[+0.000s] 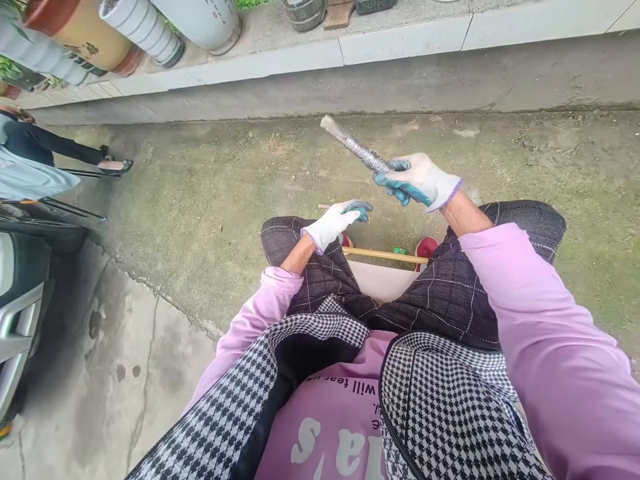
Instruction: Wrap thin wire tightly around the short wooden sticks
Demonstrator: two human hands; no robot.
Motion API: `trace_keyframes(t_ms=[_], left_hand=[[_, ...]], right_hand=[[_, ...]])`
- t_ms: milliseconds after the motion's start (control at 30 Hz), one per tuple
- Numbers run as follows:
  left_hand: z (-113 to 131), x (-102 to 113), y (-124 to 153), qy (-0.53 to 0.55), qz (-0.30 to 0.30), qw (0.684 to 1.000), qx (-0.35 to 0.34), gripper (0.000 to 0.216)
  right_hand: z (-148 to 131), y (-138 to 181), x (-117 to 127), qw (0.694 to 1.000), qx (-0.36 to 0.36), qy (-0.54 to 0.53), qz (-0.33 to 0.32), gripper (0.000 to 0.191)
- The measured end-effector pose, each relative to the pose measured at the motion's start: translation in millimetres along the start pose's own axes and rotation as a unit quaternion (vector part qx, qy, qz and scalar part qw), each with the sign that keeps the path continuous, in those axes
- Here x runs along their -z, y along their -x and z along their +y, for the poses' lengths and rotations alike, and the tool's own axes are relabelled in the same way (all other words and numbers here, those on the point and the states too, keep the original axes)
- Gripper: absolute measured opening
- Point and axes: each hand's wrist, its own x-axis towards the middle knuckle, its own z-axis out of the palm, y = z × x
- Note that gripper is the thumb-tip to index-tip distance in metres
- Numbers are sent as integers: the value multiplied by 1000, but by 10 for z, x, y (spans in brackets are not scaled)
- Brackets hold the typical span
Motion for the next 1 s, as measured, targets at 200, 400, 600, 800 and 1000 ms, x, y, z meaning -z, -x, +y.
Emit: trace_keyframes(t_ms=[200,400,600,800,1000], left_hand=[[6,-2,-11,-19,10,999,31,17],[164,146,2,6,144,988,52,15],[228,267,-26,55,219,973,56,18],[229,174,54,34,113,991,63,14],[332,115,153,63,-9,996,68,9]], right_hand=[[-88,285,259,982,78,-169,18,39],[71,274,179,936,-16,80,-341,58],[216,169,-166,869,-44,393,-297,28],[287,1,-92,864,-82,477,-137,44],[436,-260,77,894,-91,437,-46,41]])
